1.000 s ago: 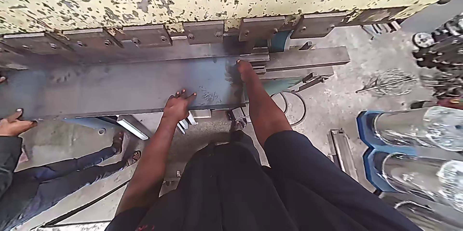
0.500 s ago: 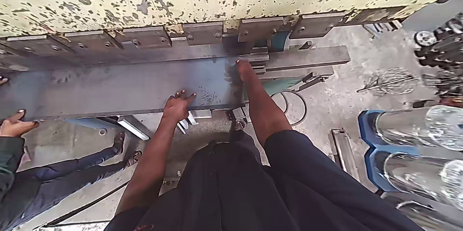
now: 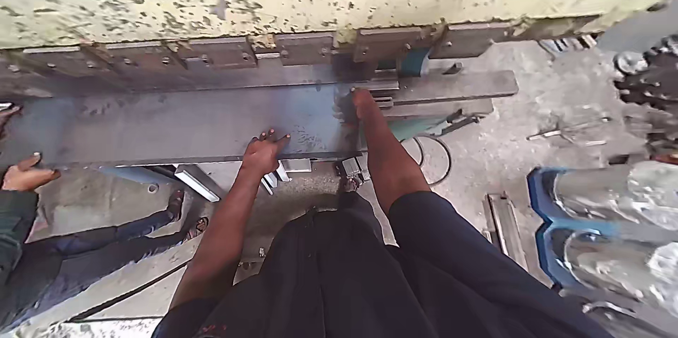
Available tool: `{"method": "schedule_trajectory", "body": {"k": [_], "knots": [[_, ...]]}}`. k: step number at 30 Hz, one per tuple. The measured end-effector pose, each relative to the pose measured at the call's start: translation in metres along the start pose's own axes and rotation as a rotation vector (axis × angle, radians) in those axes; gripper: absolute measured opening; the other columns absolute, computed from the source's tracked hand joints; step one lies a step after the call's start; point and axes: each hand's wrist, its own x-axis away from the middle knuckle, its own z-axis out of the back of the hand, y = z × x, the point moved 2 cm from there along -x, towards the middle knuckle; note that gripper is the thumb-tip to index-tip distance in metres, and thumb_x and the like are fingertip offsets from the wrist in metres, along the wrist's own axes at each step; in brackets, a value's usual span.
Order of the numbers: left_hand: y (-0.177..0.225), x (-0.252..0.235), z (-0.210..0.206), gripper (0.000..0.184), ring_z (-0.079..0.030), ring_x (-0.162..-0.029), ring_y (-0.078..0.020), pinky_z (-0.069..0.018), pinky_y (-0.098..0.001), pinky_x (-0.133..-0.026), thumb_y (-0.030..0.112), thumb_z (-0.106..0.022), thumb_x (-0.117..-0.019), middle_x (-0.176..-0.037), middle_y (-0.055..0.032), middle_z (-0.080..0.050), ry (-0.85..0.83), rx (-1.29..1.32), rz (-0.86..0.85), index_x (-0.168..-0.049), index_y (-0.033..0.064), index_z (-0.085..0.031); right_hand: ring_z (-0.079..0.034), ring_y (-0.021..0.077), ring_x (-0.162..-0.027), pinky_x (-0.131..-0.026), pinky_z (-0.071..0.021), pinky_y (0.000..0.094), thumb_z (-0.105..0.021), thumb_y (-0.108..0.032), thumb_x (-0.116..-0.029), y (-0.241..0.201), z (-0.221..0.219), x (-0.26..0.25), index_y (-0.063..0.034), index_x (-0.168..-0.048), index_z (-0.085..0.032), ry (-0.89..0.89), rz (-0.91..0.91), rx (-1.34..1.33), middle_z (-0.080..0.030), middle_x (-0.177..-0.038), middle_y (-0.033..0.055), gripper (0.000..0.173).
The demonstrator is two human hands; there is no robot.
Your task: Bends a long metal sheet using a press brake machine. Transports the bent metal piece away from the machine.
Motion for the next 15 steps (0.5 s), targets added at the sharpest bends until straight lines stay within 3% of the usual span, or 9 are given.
{"method": "schedule_trajectory", "body": {"k": [1,4,5,7,9,10,12,13,15], "knots": [[0.001,0.003,0.000,0.092,-0.047,-0.140,-0.0470,-0.0442,-0.0684,-0.103,0.023,-0.085,-0.0727,-0.155,-0.0210,-0.047,0.030,0.057,-0.015,-0.155,0.0363,-0.046,-0.052,0.0335,-0.135,-0.110,-0.0441,0.0555,-0.044,-0.028,-0.1096,-0.001,0.004,0.010,-0.0009,-0.139,-0.057,-0.019,0.056,0.051,-0.056,-0.144,0.0213,0.042],[-0.001,0.022,0.011,0.078,-0.052,-0.135,-0.0404,-0.0448,-0.0629,-0.107,0.014,-0.086,-0.0707,-0.141,-0.0152,-0.062,0.091,0.146,0.029,-0.143,0.0294,-0.061,-0.057,0.0356,-0.130,-0.108,-0.0460,0.0564,-0.045,-0.021,-0.1091,-0.018,-0.002,0.030,0.0012,-0.140,-0.057,-0.100,0.226,0.274,-0.058,-0.140,0.0246,0.040],[-0.002,0.023,0.013,0.079,-0.052,-0.135,-0.0394,-0.0445,-0.0612,-0.108,0.014,-0.085,-0.0720,-0.141,-0.0147,-0.062,0.077,0.151,0.027,-0.145,0.0305,-0.059,-0.055,0.0385,-0.132,-0.110,-0.0437,0.0582,-0.046,-0.023,-0.1097,-0.022,0.000,0.036,0.0037,-0.142,-0.054,-0.104,0.225,0.349,-0.056,-0.143,0.0277,0.043],[-0.002,0.018,0.020,0.091,-0.050,-0.136,-0.0432,-0.0416,-0.0622,-0.110,0.013,-0.084,-0.0723,-0.145,-0.0199,-0.057,0.003,0.138,0.012,-0.154,0.0324,-0.047,-0.054,0.0363,-0.133,-0.111,-0.0428,0.0564,-0.044,-0.040,-0.1099,-0.016,0.008,0.040,0.0023,-0.142,-0.054,-0.046,0.159,0.377,-0.056,-0.144,0.0256,0.054],[0.001,0.019,0.028,0.096,-0.049,-0.137,-0.0463,-0.0415,-0.0628,-0.110,0.012,-0.083,-0.0727,-0.146,-0.0249,-0.054,-0.046,0.110,0.005,-0.157,0.0320,-0.042,-0.058,0.0327,-0.127,-0.107,-0.0464,0.0552,-0.041,-0.049,-0.1093,0.006,0.018,0.045,0.0012,-0.144,-0.053,-0.042,0.100,0.240,-0.059,-0.139,0.0233,0.062],[0.002,0.020,0.030,0.095,-0.049,-0.136,-0.0458,-0.0418,-0.0615,-0.109,0.012,-0.082,-0.0729,-0.144,-0.0247,-0.056,-0.050,0.099,0.001,-0.157,0.0321,-0.042,-0.065,0.0278,-0.113,-0.095,-0.0545,0.0519,-0.041,-0.052,-0.1084,0.029,0.023,0.042,-0.0012,-0.138,-0.057,-0.033,0.079,0.103,-0.065,-0.127,0.0190,0.061],[0.002,0.021,0.030,0.093,-0.049,-0.137,-0.0448,-0.0411,-0.0602,-0.111,0.013,-0.081,-0.0745,-0.143,-0.0232,-0.057,-0.054,0.091,-0.006,-0.157,0.0313,-0.042,-0.071,0.0243,-0.094,-0.081,-0.0603,0.0475,-0.039,-0.051,-0.1091,0.068,0.035,0.051,-0.0019,-0.135,-0.057,-0.031,0.023,-0.145,-0.070,-0.113,0.0165,0.058],[0.000,0.021,0.029,0.092,-0.049,-0.137,-0.0447,-0.0409,-0.0605,-0.111,0.013,-0.081,-0.0748,-0.142,-0.0229,-0.058,-0.051,0.095,-0.007,-0.157,0.0307,-0.042,-0.071,0.0235,-0.088,-0.076,-0.0611,0.0451,-0.034,-0.052,-0.1100,0.088,0.040,0.061,-0.0022,-0.136,-0.054,-0.024,-0.021,-0.229,-0.069,-0.111,0.0160,0.060],[-0.001,0.020,0.022,0.092,-0.049,-0.137,-0.0427,-0.0415,-0.0600,-0.111,0.013,-0.081,-0.0732,-0.141,-0.0197,-0.060,-0.027,0.106,-0.006,-0.156,0.0319,-0.044,-0.071,0.0237,-0.088,-0.075,-0.0594,0.0431,-0.027,-0.056,-0.1100,0.129,0.056,0.096,-0.0026,-0.138,-0.051,0.013,-0.140,-0.295,-0.069,-0.115,0.0169,0.065]]}}
